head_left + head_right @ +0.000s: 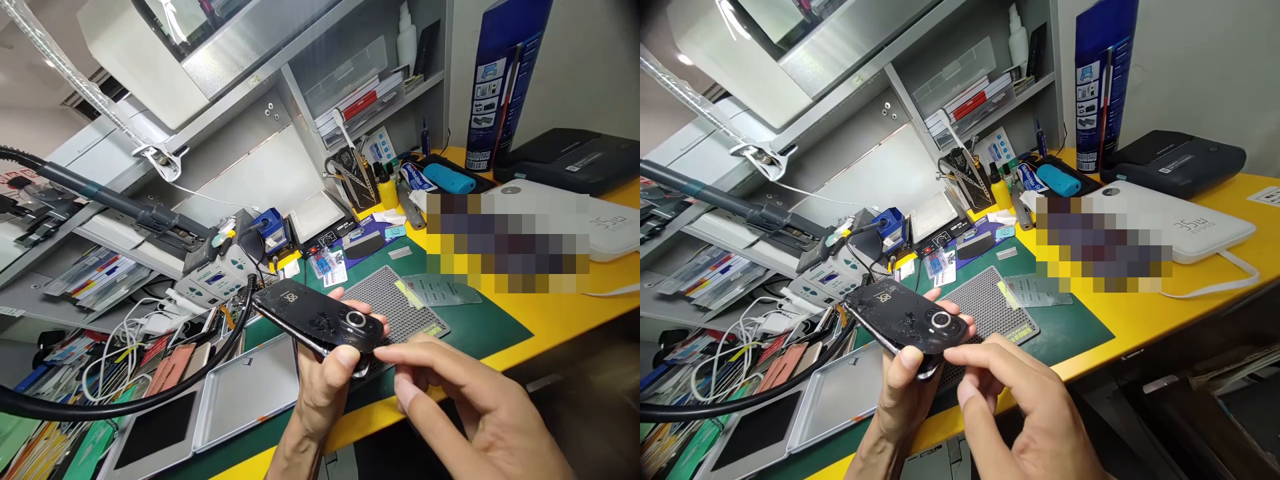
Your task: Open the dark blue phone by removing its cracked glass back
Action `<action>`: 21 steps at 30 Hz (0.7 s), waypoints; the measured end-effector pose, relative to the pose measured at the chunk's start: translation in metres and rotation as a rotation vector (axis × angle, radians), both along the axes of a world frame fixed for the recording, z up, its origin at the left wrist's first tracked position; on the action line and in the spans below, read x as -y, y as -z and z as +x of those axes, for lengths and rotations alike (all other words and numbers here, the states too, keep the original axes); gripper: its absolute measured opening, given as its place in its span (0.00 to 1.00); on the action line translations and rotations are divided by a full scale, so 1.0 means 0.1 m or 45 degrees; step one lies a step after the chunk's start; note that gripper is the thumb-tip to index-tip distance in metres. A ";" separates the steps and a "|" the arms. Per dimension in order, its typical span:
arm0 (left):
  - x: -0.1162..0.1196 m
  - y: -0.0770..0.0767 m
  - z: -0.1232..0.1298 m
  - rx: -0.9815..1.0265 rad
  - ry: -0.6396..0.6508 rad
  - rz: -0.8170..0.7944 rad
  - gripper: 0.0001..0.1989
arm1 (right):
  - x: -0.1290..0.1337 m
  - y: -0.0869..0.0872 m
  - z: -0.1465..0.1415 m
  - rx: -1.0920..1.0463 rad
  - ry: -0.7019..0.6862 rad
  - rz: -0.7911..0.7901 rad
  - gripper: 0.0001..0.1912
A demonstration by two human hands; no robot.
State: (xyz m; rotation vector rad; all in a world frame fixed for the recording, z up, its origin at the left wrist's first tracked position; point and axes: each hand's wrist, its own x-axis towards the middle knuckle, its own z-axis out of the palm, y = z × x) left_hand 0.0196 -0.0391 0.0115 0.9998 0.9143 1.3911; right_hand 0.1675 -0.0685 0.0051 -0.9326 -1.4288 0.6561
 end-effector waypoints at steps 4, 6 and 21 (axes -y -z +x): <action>0.01 -0.01 0.00 0.007 0.002 -0.010 0.33 | 0.02 0.06 -0.01 -0.007 0.052 0.136 0.13; 0.01 -0.02 0.00 -0.010 0.001 -0.018 0.33 | 0.03 0.09 -0.02 0.055 0.031 0.229 0.17; 0.02 0.00 -0.03 -0.053 0.115 -0.029 0.34 | -0.16 -0.08 0.15 0.210 0.026 0.364 0.09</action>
